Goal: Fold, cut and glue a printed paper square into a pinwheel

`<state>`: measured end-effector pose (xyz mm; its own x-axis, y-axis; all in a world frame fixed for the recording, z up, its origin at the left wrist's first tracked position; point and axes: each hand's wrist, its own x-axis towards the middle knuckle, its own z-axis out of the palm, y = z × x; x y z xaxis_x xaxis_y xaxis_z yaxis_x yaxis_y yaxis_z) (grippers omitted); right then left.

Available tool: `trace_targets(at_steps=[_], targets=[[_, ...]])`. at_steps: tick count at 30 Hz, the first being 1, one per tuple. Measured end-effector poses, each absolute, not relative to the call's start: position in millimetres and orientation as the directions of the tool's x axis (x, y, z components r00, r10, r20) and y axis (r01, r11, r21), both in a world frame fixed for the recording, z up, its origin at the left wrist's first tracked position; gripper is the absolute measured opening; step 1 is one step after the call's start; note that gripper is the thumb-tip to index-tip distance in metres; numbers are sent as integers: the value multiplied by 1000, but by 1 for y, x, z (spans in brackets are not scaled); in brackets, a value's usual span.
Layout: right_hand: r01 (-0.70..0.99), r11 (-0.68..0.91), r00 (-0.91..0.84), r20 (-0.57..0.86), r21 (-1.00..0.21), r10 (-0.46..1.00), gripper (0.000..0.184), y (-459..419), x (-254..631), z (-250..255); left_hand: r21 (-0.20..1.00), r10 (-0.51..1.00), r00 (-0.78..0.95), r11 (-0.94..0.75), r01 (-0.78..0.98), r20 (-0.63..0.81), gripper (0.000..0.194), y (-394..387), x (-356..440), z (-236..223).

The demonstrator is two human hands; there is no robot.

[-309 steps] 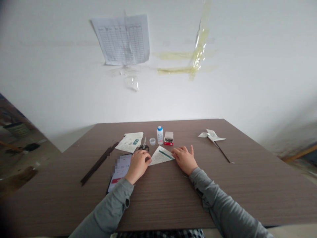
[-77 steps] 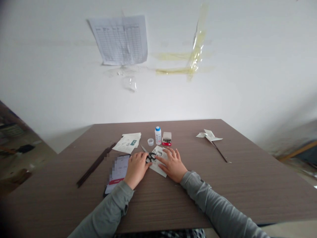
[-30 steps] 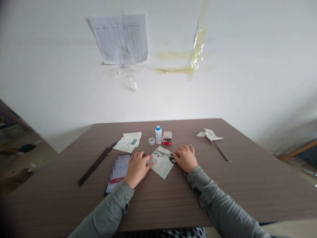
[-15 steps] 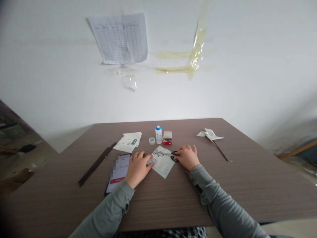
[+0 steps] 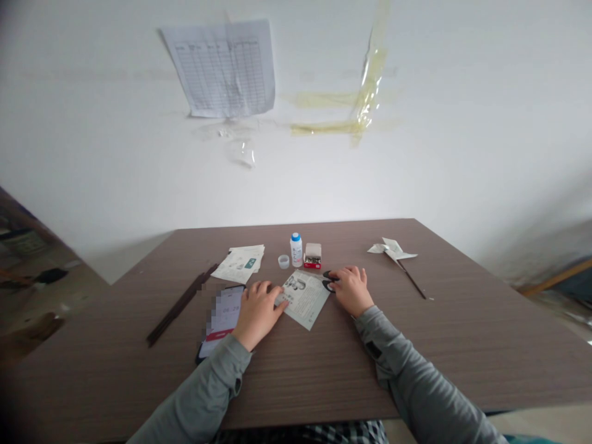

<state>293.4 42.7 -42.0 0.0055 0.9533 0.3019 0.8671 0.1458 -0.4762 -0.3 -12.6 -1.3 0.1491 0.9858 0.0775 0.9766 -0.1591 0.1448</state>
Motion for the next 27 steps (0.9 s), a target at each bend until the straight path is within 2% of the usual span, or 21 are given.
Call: trace_targets(at_steps=[4, 11, 16, 27], targets=[[885, 108, 31, 289, -452, 957, 33, 40, 293, -38, 115, 986, 150, -157, 981, 74, 39, -13, 0, -1], [880, 90, 56, 291, -466, 955, 21, 41, 293, -44, 148, 986, 141, -153, 977, 88, 40, -11, 0, -1], [863, 117, 62, 331, -492, 942, 23, 43, 294, -49, 143, 989, 140, -147, 979, 54, 39, -10, 1, 1], [830, 82, 46, 214, -552, 976, 31, 43, 289, -39, 154, 991, 120, -128, 980, 59, 42, -9, 3, 4]])
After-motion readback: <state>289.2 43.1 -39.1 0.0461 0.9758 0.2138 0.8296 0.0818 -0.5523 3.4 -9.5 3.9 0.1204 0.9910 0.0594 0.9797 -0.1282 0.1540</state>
